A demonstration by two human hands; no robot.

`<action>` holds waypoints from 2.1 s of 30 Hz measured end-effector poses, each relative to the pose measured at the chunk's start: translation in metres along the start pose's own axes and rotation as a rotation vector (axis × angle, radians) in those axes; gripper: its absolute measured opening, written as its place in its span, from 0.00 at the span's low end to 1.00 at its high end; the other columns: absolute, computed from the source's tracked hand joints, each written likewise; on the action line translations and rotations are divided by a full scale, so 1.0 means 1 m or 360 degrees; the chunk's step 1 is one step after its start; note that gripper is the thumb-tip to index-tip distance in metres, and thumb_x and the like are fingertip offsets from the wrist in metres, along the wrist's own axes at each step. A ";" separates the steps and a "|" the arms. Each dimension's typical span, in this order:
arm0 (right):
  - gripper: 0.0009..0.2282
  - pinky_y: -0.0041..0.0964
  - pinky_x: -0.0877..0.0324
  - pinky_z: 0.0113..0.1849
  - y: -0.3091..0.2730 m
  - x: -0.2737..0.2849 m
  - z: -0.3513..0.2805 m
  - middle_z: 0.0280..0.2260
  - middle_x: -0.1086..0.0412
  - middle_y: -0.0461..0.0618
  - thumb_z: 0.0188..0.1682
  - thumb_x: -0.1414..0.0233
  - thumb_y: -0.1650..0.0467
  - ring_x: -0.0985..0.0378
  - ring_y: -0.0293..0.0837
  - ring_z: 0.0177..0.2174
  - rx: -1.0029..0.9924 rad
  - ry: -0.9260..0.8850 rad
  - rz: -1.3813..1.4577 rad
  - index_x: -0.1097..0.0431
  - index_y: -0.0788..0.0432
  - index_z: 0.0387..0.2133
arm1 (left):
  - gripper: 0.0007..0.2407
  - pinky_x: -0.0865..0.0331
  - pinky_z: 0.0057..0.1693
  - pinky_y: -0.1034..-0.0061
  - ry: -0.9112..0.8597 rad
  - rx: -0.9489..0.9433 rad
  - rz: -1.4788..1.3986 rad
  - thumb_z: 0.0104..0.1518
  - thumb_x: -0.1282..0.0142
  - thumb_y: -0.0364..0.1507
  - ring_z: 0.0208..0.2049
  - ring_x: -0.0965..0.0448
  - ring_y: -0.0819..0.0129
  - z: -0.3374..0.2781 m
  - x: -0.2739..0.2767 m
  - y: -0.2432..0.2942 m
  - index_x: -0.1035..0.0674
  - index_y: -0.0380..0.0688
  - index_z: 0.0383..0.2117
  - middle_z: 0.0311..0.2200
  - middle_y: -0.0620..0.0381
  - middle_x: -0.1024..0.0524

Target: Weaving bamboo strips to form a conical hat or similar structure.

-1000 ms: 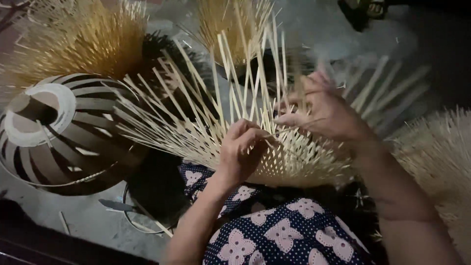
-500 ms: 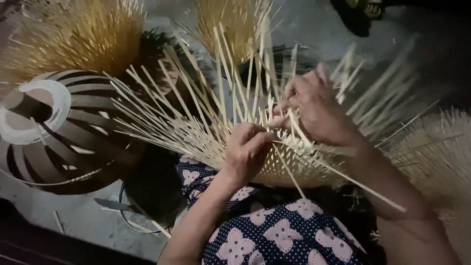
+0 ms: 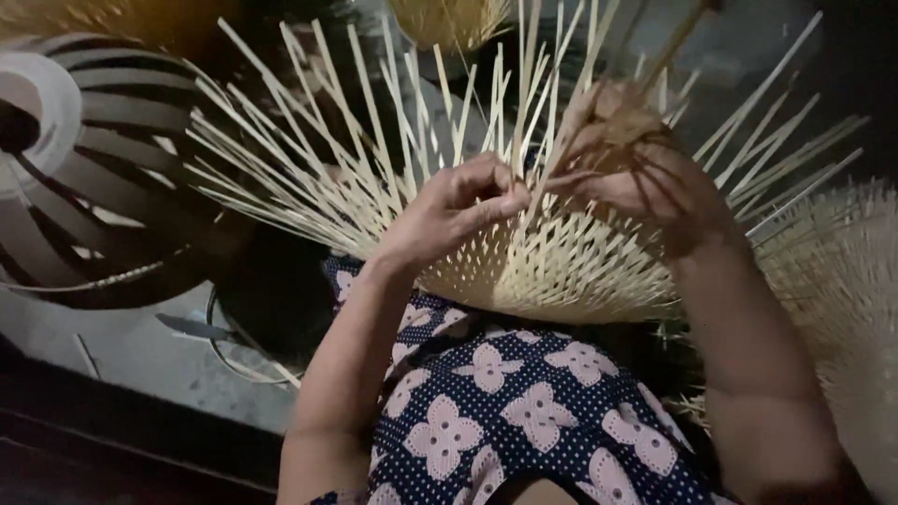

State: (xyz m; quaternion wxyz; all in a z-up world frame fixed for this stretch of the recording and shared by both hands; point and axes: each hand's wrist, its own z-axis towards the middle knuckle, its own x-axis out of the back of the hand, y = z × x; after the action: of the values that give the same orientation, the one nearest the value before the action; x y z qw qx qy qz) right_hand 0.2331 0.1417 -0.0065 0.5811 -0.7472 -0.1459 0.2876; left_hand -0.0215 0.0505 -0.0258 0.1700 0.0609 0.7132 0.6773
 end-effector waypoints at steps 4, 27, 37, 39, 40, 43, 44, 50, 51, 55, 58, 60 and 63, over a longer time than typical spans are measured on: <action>0.13 0.42 0.20 0.43 0.005 0.010 0.014 0.39 0.31 0.54 0.52 0.38 0.64 0.24 0.44 0.41 0.0441 -0.0298 -0.0351 0.30 0.55 0.44 | 0.08 0.21 0.42 0.76 -0.0082 -0.0023 -0.0143 0.56 0.38 0.34 0.34 0.21 0.75 0.001 -0.001 0.006 0.20 0.44 0.33 0.32 0.59 0.23; 0.15 0.62 0.52 0.63 -0.043 -0.041 -0.018 0.48 0.36 0.66 0.50 0.43 0.55 0.38 0.68 0.56 0.1104 0.0964 -0.2596 0.22 0.53 0.32 | 0.11 0.21 0.46 0.79 0.0319 -0.0755 0.0831 0.61 0.43 0.21 0.42 0.18 0.70 -0.009 -0.043 -0.002 0.23 0.46 0.47 0.45 0.57 0.20; 0.17 0.49 0.22 0.41 -0.056 -0.047 -0.030 0.42 0.31 0.59 0.50 0.43 0.58 0.23 0.50 0.37 0.0123 0.0696 -0.1593 0.28 0.61 0.35 | 0.11 0.26 0.39 0.79 0.0480 -0.0996 0.0960 0.57 0.37 0.20 0.34 0.22 0.72 -0.009 -0.048 -0.010 0.21 0.48 0.44 0.36 0.61 0.18; 0.15 0.45 0.21 0.37 -0.058 -0.045 -0.030 0.35 0.28 0.55 0.46 0.42 0.60 0.23 0.47 0.33 -0.0065 0.0592 -0.1247 0.28 0.60 0.31 | 0.11 0.28 0.38 0.80 0.0512 -0.0971 0.1034 0.59 0.38 0.20 0.34 0.23 0.72 -0.008 -0.049 -0.016 0.21 0.48 0.45 0.35 0.61 0.19; 0.13 0.42 0.21 0.36 -0.057 -0.045 -0.031 0.32 0.27 0.54 0.47 0.42 0.61 0.23 0.45 0.30 -0.0135 0.0683 -0.1242 0.28 0.59 0.33 | 0.11 0.26 0.41 0.82 0.0495 -0.0965 0.0990 0.61 0.39 0.20 0.37 0.22 0.73 -0.007 -0.048 -0.019 0.22 0.49 0.46 0.37 0.62 0.19; 0.10 0.41 0.23 0.34 -0.057 -0.045 -0.033 0.30 0.27 0.54 0.50 0.44 0.64 0.25 0.45 0.27 -0.0153 0.0790 -0.1366 0.28 0.59 0.36 | 0.12 0.26 0.42 0.80 0.0513 -0.0966 0.0974 0.61 0.42 0.19 0.37 0.23 0.73 -0.011 -0.049 -0.007 0.22 0.49 0.47 0.39 0.61 0.19; 0.09 0.42 0.23 0.33 -0.057 -0.044 -0.034 0.31 0.28 0.55 0.52 0.46 0.66 0.27 0.46 0.26 -0.0099 0.0810 -0.1499 0.28 0.60 0.38 | 0.13 0.28 0.40 0.77 0.0544 -0.0977 0.0999 0.59 0.43 0.18 0.35 0.24 0.71 -0.012 -0.050 0.001 0.22 0.48 0.49 0.39 0.59 0.18; 0.17 0.40 0.21 0.40 -0.059 -0.026 -0.031 0.41 0.28 0.57 0.50 0.45 0.67 0.22 0.44 0.37 0.0236 0.0479 -0.1106 0.36 0.62 0.50 | 0.11 0.29 0.38 0.78 0.0439 -0.0869 0.0959 0.61 0.42 0.19 0.33 0.25 0.73 -0.014 -0.053 -0.001 0.20 0.48 0.48 0.35 0.60 0.21; 0.17 0.40 0.21 0.40 -0.058 -0.025 -0.030 0.41 0.28 0.57 0.50 0.45 0.67 0.22 0.44 0.37 0.0238 0.0484 -0.1104 0.36 0.62 0.50 | 0.11 0.29 0.38 0.78 0.0435 -0.0871 0.0961 0.61 0.42 0.19 0.33 0.25 0.73 -0.014 -0.053 0.000 0.20 0.48 0.48 0.35 0.60 0.21; 0.19 0.44 0.20 0.39 -0.054 -0.028 -0.033 0.42 0.27 0.61 0.46 0.40 0.65 0.20 0.50 0.38 0.0051 0.0565 -0.0949 0.33 0.63 0.47 | 0.09 0.32 0.35 0.80 0.0473 -0.0984 0.1022 0.60 0.41 0.20 0.29 0.27 0.73 -0.011 -0.055 -0.007 0.20 0.47 0.45 0.33 0.61 0.20; 0.21 0.48 0.17 0.41 -0.059 -0.041 -0.036 0.42 0.28 0.59 0.44 0.37 0.63 0.20 0.51 0.42 0.0211 0.0495 -0.1024 0.32 0.63 0.44 | 0.08 0.34 0.32 0.80 0.0546 -0.1138 0.1176 0.61 0.40 0.22 0.26 0.30 0.75 -0.003 -0.056 -0.022 0.21 0.46 0.44 0.32 0.61 0.18; 0.23 0.50 0.17 0.41 -0.058 -0.040 -0.035 0.43 0.31 0.55 0.41 0.36 0.62 0.22 0.50 0.44 0.0344 0.0420 -0.0896 0.34 0.59 0.46 | 0.07 0.35 0.33 0.78 0.0571 -0.1266 0.1238 0.63 0.41 0.23 0.24 0.32 0.76 -0.002 -0.058 -0.024 0.21 0.46 0.45 0.32 0.60 0.18; 0.10 0.57 0.26 0.43 -0.054 -0.030 -0.023 0.54 0.32 0.61 0.50 0.36 0.55 0.29 0.67 0.48 0.1023 0.0408 -0.3171 0.22 0.42 0.36 | 0.06 0.38 0.32 0.78 0.0642 -0.1399 0.1371 0.63 0.41 0.24 0.25 0.33 0.74 -0.001 -0.061 -0.017 0.20 0.47 0.44 0.32 0.61 0.17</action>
State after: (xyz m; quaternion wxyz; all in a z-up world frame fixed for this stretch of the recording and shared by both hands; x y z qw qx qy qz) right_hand 0.2294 0.1226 0.0569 0.7365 -0.1253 -0.5483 -0.3758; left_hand 0.0373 0.0290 -0.0332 -0.2452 0.1378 0.2990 0.9118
